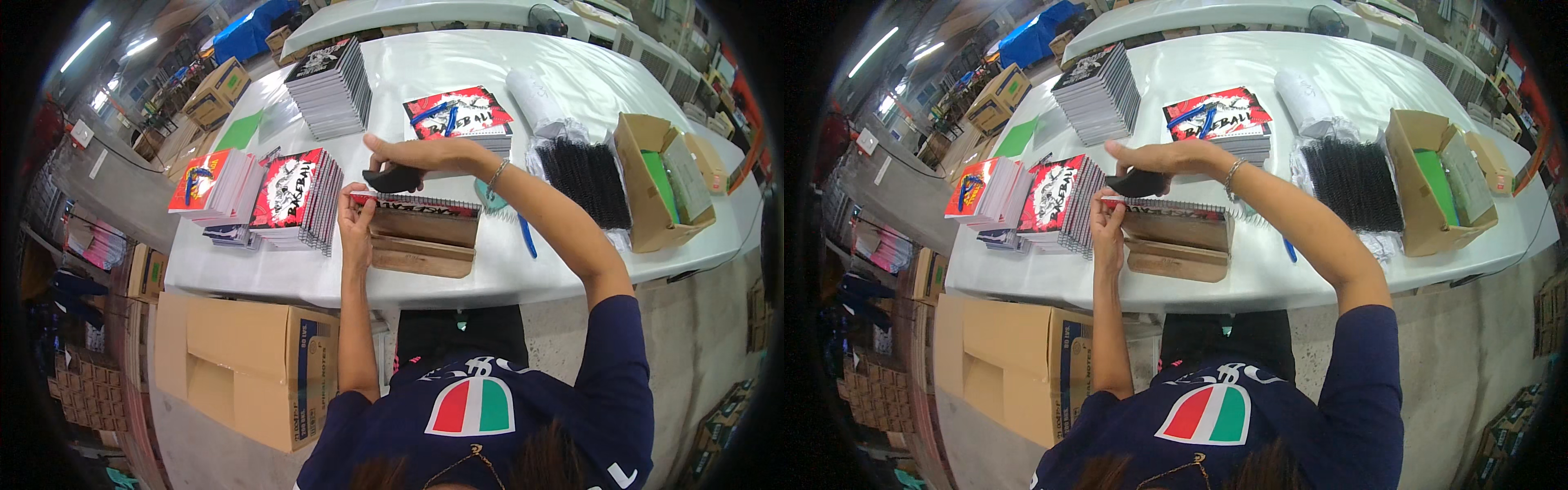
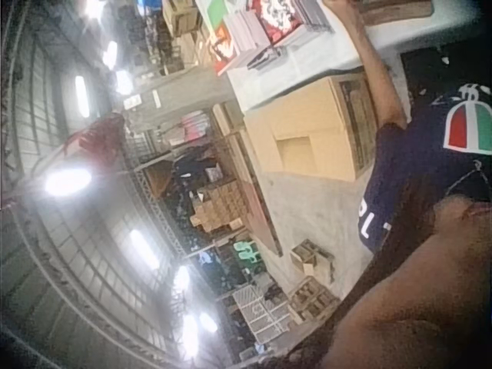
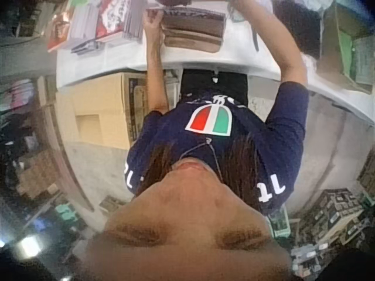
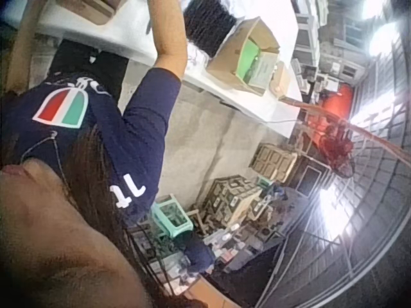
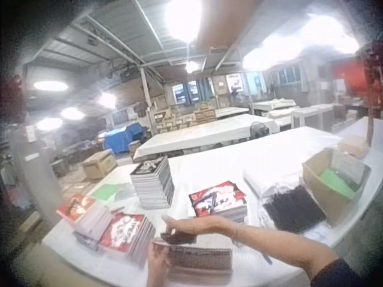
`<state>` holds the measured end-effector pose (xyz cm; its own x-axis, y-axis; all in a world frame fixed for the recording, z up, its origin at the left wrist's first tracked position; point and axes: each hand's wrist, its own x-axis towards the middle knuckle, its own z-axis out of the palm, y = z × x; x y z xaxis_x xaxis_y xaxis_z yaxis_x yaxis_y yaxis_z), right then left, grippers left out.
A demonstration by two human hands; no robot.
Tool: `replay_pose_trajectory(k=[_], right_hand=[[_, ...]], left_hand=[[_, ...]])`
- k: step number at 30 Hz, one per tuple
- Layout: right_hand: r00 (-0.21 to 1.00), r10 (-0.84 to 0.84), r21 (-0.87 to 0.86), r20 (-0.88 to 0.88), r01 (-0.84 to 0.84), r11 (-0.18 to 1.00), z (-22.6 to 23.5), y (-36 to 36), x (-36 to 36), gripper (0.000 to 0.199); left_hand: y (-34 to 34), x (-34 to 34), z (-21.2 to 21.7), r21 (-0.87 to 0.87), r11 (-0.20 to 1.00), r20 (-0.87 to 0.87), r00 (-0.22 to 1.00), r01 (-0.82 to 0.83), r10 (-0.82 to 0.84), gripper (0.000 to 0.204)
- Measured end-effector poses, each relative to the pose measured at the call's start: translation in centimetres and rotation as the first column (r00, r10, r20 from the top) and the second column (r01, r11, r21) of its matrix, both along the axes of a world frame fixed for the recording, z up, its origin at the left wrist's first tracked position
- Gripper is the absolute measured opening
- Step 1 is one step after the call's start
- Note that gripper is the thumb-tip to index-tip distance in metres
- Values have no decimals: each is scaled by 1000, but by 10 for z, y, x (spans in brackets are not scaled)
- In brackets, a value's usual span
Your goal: The person places a notebook into a wooden jig, manually threads a wire coil through the pre-punched holes, and uses a blue tool to crimp the ends of the wire before setting the notebook onto a stack.
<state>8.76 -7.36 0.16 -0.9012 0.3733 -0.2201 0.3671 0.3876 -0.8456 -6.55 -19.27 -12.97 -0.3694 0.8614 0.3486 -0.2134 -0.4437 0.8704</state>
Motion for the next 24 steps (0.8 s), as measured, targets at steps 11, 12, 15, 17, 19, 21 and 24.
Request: replay_pose_trajectory(k=[11,12,15,17,19,21,24], right_hand=[[996,-35,-29,88,38,999,-24,25,-16,82],[992,113,66,54,-116,991,-23,23,-16,81],[826,-132,559,548,-245,792,-38,9,-36,80],[845,-263,616,465,-95,782,-50,22,-36,79],[960,-44,702,275,-169,692,-67,67,-2,77],[990,-25,90,138,12,996,-20,28,-33,76],[956,-74,239,284,4,971,-16,13,-35,82]], left_hand=[[-5,3,6,-28,999,-56,998,-23,21,51],[-3,6,8,-24,1000,-39,999,-19,18,52],[-2,5,11,-26,1000,-33,999,1,-2,57],[-4,3,11,-18,1000,-54,999,-6,5,57],[11,27,21,5,1000,-55,998,24,-24,59],[-13,0,9,-47,996,-87,993,-79,75,60],[-1,9,11,-13,999,-67,997,-40,39,62]])
